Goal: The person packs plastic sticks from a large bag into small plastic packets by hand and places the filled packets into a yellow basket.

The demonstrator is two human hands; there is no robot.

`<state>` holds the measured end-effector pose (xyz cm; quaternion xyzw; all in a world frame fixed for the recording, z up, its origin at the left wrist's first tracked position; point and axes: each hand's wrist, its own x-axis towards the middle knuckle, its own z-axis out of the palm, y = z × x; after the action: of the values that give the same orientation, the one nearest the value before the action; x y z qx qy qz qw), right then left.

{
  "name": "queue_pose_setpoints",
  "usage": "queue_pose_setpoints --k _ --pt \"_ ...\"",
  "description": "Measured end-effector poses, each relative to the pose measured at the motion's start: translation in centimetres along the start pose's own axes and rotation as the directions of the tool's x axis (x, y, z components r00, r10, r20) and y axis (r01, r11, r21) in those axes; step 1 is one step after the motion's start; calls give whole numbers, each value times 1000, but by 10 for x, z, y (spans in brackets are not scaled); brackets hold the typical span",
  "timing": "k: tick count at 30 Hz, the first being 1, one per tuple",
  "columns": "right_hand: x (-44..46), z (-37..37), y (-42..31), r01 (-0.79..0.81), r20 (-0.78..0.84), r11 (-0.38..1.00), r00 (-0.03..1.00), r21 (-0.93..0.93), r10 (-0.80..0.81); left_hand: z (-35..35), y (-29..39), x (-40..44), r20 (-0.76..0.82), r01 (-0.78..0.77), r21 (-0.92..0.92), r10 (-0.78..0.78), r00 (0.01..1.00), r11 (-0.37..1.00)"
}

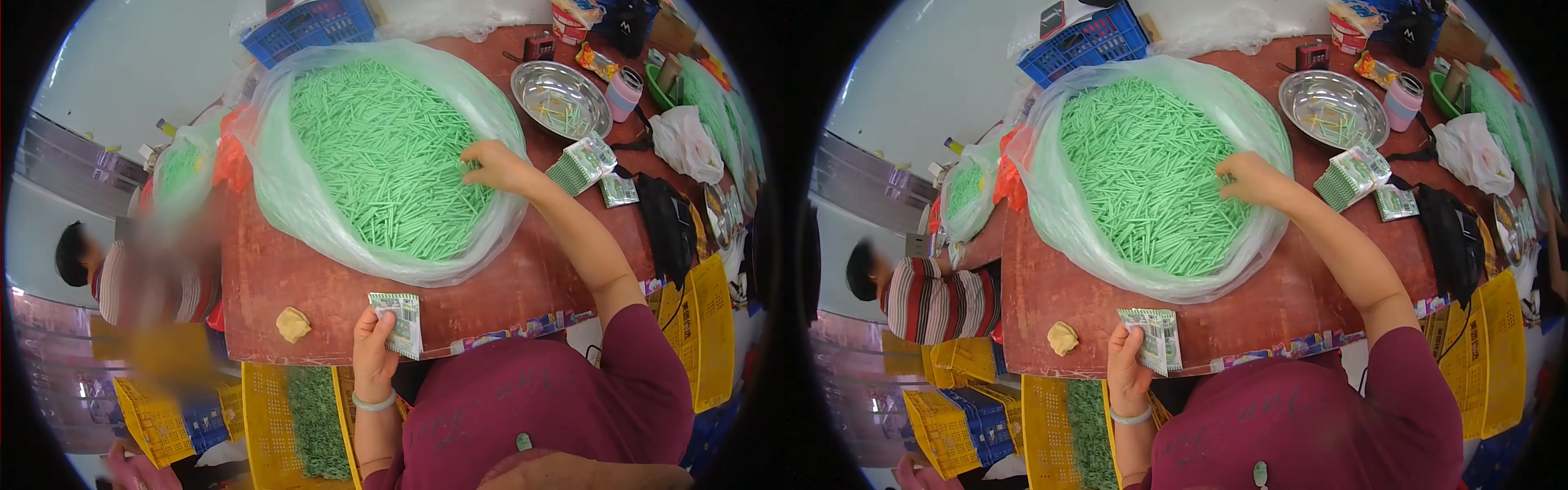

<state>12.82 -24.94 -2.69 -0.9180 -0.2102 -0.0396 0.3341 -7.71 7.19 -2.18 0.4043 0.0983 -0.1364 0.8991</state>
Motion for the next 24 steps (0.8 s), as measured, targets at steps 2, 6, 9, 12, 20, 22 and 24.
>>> queue_pose_setpoints --k 2,6,9,12,20,22,24 --pt "-2 -15 -12 -49 17 999 999 -4 49 4 -1 3 -25 -13 78 15 1000 997" --pt "-6 -33 -37 -241 97 881 971 407 220 15 1 9 -18 -60 120 63 998 991" --pt "-10 -36 -46 -297 156 748 954 594 255 30 4 22 -30 -108 188 115 993 976" --pt "-12 -44 -61 -214 106 690 975 691 196 44 8 41 8 -214 398 230 973 892" --pt "-12 -60 -111 -43 -19 623 996 781 92 58 13 76 129 -307 578 287 949 756" --pt "-11 -59 -116 -34 9 619 999 785 44 58 12 79 137 -307 578 281 950 756" --pt "-10 -57 -122 -64 52 633 998 771 37 59 11 80 133 -313 565 290 948 764"
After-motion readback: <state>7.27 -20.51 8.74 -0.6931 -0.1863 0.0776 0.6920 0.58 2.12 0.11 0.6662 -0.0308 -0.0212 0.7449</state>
